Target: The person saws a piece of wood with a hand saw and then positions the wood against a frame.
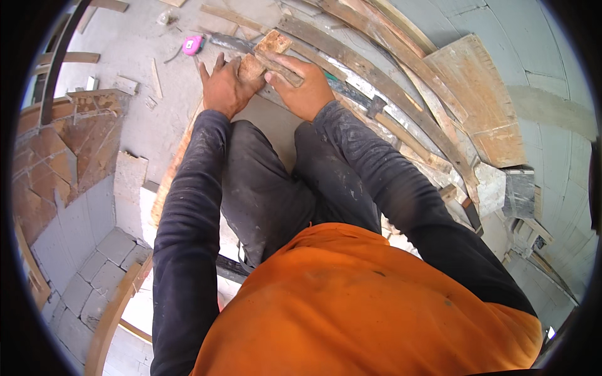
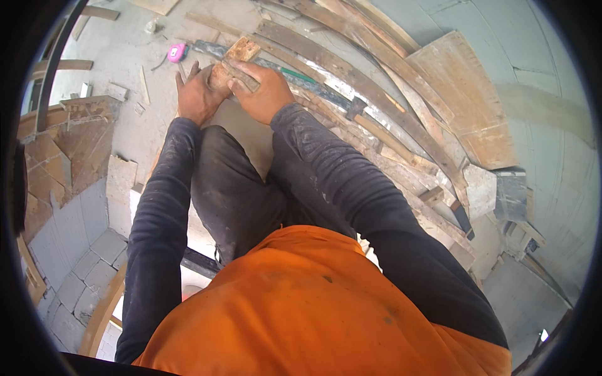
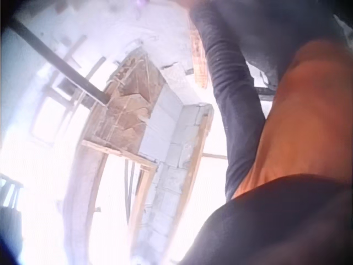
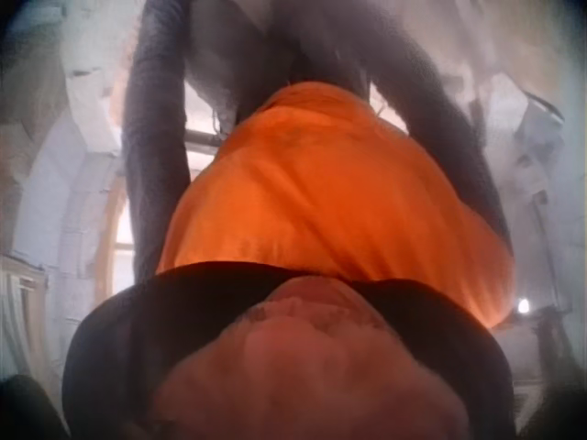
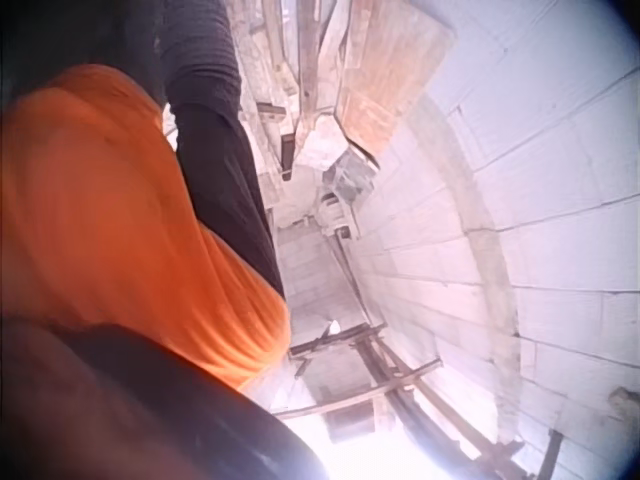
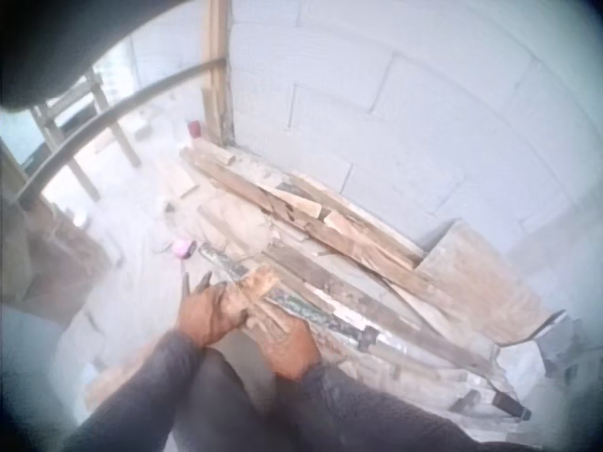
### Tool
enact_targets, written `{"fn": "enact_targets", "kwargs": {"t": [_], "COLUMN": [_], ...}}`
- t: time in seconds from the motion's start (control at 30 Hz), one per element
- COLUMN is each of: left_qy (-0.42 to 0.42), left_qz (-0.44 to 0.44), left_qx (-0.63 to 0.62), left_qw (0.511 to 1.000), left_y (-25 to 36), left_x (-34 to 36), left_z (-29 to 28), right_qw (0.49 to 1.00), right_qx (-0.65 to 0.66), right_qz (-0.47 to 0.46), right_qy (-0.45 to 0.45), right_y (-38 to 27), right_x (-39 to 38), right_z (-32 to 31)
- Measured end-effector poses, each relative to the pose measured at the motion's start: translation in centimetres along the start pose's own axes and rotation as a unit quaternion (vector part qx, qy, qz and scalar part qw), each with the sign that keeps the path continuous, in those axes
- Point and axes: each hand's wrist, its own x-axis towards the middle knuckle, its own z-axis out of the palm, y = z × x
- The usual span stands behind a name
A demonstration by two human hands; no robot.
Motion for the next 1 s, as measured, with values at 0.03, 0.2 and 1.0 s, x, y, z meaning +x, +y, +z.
{"fn": "enact_targets", "kwargs": {"t": [0.03, 0.2, 1.0], "left_qy": [0.001, 0.003, 0.024], "left_qz": [-0.014, -0.028, -0.024], "left_qx": [-0.008, 0.01, -0.016], "left_qw": [1.0, 1.0, 0.999], "left_y": [0.4, -0.6, 0.4], "left_x": [0.3, -0.7, -0.4], "left_z": [-0.1, -0.9, -0.1], "right_qw": [1.0, 0.996, 0.996], "right_qx": [0.003, 0.025, -0.061], "right_qz": [0.008, 0.08, 0.009], "right_qy": [0.003, -0.024, -0.062], "right_y": [0.1, -3.0, -1.3], "right_x": [-0.4, -13.2, 2.8], "right_z": [-0.3, -6.6, -1.2]}}
